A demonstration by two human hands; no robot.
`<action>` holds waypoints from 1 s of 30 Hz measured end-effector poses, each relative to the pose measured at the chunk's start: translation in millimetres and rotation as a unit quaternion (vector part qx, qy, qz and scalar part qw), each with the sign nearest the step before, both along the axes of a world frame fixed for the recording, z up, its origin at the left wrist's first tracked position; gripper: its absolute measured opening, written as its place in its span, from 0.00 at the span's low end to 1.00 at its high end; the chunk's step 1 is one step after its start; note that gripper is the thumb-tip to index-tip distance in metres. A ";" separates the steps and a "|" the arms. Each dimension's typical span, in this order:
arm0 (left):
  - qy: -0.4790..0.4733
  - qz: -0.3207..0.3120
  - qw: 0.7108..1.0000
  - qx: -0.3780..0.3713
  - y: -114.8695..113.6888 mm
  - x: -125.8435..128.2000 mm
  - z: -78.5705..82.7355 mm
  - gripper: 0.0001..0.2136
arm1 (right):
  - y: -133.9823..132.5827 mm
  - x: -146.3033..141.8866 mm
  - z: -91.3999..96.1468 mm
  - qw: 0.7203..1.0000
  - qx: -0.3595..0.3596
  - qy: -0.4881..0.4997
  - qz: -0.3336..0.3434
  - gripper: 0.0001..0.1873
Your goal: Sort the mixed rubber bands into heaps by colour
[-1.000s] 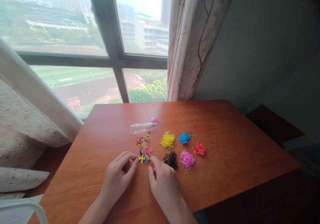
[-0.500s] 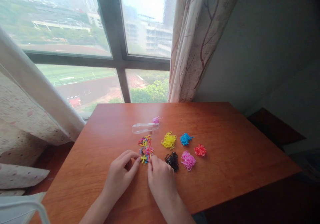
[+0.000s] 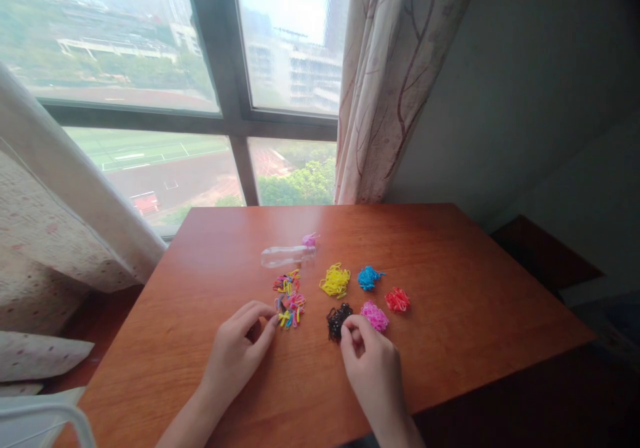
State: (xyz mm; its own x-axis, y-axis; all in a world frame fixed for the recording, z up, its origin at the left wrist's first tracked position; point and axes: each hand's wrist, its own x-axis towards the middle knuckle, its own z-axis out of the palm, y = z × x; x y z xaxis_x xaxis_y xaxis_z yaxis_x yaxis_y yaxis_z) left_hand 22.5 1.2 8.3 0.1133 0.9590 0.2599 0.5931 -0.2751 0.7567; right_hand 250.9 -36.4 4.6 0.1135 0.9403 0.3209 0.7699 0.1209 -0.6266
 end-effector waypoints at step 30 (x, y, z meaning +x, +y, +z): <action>0.081 0.009 0.997 0.005 0.3 -12.9 -9.2 0.09 | -4.9 -10.6 -2.2 0.999 0.014 -0.036 0.036 0.12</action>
